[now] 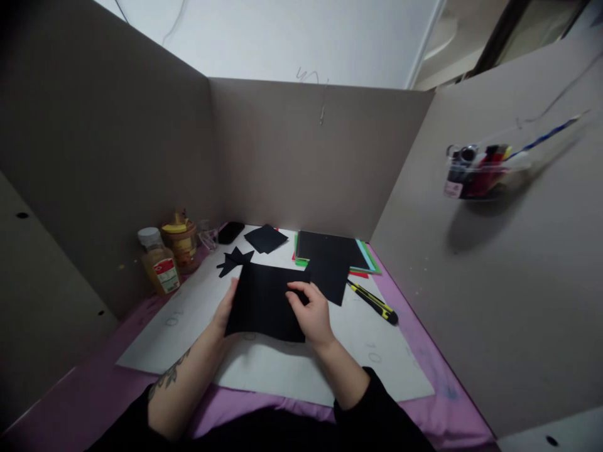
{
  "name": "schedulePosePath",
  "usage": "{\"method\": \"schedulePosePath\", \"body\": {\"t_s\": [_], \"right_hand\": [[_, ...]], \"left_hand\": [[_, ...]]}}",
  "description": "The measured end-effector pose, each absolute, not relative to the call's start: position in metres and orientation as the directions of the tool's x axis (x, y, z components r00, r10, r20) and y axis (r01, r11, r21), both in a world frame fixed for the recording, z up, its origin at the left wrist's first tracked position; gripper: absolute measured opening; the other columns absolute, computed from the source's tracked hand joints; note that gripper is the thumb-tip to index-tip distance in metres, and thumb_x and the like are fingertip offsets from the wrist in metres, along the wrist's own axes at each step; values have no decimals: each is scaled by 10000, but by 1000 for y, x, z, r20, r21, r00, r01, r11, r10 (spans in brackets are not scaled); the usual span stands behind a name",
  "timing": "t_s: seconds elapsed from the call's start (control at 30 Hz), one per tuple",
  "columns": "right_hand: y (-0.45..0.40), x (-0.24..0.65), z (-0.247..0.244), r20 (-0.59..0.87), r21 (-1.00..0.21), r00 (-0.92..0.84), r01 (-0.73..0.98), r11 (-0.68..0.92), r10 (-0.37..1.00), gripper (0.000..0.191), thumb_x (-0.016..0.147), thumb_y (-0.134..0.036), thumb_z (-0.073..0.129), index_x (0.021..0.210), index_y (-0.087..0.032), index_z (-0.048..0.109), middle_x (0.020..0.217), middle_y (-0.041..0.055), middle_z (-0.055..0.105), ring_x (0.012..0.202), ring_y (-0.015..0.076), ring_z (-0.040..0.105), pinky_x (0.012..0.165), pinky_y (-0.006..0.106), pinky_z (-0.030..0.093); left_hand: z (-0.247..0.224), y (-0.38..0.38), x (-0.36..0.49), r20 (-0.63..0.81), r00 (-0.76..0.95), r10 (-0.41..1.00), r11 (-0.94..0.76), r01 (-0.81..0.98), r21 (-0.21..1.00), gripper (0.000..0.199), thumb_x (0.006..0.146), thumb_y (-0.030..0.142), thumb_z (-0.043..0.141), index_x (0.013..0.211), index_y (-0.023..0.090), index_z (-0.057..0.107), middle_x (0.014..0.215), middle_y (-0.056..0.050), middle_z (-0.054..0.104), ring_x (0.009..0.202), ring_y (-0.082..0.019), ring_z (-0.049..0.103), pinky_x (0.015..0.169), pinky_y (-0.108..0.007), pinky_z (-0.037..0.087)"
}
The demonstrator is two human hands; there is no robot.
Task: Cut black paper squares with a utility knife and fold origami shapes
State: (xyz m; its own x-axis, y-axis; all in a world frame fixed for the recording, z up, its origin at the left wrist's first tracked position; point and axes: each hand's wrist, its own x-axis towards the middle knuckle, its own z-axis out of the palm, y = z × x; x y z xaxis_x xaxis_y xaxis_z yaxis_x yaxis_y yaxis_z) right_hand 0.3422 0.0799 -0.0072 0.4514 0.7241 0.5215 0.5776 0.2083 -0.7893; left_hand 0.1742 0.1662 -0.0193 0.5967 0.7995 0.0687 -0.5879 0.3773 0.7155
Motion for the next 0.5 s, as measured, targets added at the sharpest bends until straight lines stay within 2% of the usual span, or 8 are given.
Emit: {"method": "schedulePosePath", "body": {"t_s": [0.13, 0.23, 0.33, 0.4, 0.5], "right_hand": [[77, 358, 1, 499, -806, 490, 565, 175, 715, 225, 775, -318, 599, 962, -224, 681, 1010, 55, 679, 976, 226, 594, 919, 401, 413], [72, 377, 12, 463, -788, 360, 586, 189, 810, 224, 772, -301, 589, 960, -227, 685, 1001, 47, 679, 942, 212, 608, 871, 365, 445], [70, 396, 23, 437, -732, 235, 654, 191, 868, 231, 778, -285, 578, 978, -235, 682, 981, 38, 673, 907, 197, 611, 838, 343, 457], [71, 406, 26, 439, -704, 205, 684, 193, 875, 244, 793, -286, 561, 1005, -235, 670, 995, 44, 664, 914, 197, 610, 838, 347, 462], [72, 412, 24, 538, -609, 238, 773, 177, 809, 247, 801, -273, 551, 1017, -221, 660, 1115, 82, 619, 1026, 229, 576, 907, 403, 438]], "left_hand": [[-14, 171, 159, 94, 662, 744, 475, -622, 623, 842, 681, 758, 493, 1322, 213, 459, 1163, -118, 630, 1152, -324, 529, 953, -438, 414], [-11, 174, 154, 94, 670, 736, 480, -615, 626, 848, 682, 740, 517, 1340, 212, 435, 1167, -119, 628, 1113, -319, 558, 914, -432, 443], [-14, 175, 157, 18, 685, 728, 461, -509, 727, 660, 738, 472, 669, 1311, 210, 469, 1114, -101, 657, 1016, -261, 619, 856, -360, 478], [-18, 176, 163, -52, 682, 729, 451, -422, 787, 517, 714, 256, 720, 1199, 168, 563, 1020, -101, 691, 918, -231, 655, 808, -316, 494], [-24, 177, 170, -138, 642, 754, 466, -375, 801, 306, 692, 142, 701, 989, 110, 635, 867, -111, 712, 779, -218, 675, 740, -310, 514]]}}
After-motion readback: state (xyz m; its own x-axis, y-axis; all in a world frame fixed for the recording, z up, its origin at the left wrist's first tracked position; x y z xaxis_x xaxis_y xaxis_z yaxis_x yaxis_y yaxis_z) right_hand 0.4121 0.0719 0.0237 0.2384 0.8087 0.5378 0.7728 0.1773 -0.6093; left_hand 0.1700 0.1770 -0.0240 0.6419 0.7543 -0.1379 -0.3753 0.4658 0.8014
